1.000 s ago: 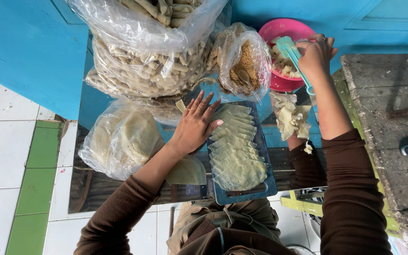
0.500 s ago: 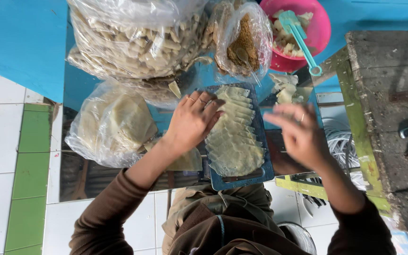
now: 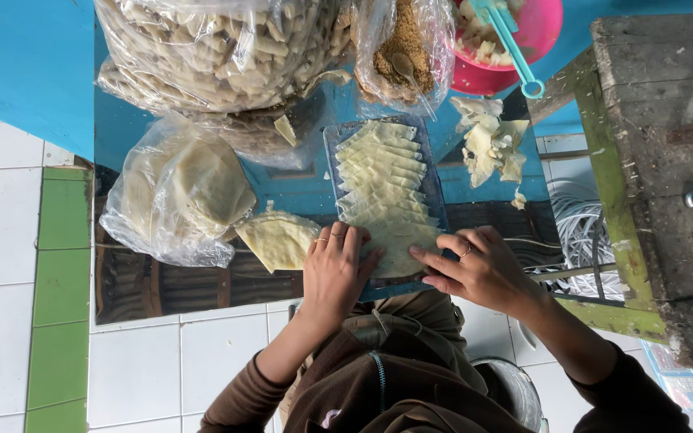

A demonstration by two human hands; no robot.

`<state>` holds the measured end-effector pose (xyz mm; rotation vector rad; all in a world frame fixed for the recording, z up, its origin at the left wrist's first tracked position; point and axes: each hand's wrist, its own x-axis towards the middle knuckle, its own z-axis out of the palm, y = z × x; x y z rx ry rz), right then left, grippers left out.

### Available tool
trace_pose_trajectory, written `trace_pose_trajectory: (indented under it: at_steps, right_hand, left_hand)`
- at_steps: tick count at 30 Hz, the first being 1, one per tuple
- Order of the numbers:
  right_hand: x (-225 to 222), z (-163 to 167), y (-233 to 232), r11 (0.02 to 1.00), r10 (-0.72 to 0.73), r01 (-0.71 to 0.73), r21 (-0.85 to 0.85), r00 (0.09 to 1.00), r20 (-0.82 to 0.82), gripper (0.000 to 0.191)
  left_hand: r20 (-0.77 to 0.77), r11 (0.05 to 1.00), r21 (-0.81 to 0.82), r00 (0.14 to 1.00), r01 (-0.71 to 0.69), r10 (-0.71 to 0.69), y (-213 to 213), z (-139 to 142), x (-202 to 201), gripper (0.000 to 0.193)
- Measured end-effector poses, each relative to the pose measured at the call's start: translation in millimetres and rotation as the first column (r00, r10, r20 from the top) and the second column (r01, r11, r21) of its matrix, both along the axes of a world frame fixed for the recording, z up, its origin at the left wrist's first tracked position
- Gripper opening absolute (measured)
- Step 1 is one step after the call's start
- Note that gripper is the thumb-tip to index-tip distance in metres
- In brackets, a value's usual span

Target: The person tears pieces from thin dough sheets and arranges the torn pieces in overlapping rows on a blue tray. They then spoon a brown grated topping from a plastic bag over the arranged dough pieces, working on a glass table with bags of dough pieces nearby.

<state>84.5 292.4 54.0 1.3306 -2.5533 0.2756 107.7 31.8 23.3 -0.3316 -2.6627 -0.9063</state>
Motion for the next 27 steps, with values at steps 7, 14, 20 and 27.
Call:
trace_pose_trajectory:
  at_steps: [7, 14, 20, 27]
  right_hand:
    - [-26, 9, -4, 0.962, 0.052, 0.026, -0.273, 0.960, 0.275, 0.020]
    - [-149, 34, -26, 0.923, -0.264, 0.248, -0.294, 0.965, -0.013, 0.010]
    - [-179, 19, -50, 0.853, -0.491, 0.498, -0.155, 0.867, 0.082, 0.031]
    - [-187, 12, -34, 0.828, -0.528, 0.483, -0.286, 0.842, -0.109, 0.017]
  left_hand:
    - [0.008, 0.999, 0.038, 1.000, -0.021, 0.021, 0, 1, 5, 0.026]
    - [-0.076, 0.993, 0.114, 0.996, -0.031, 0.040, 7, 7, 10, 0.016]
    - [-0.158, 0.990, 0.142, 0.987, 0.014, 0.008, 4, 13, 12, 0.015]
    - [-0.147, 0.994, 0.110, 0.989, 0.007, 0.009, 6, 11, 8, 0.025]
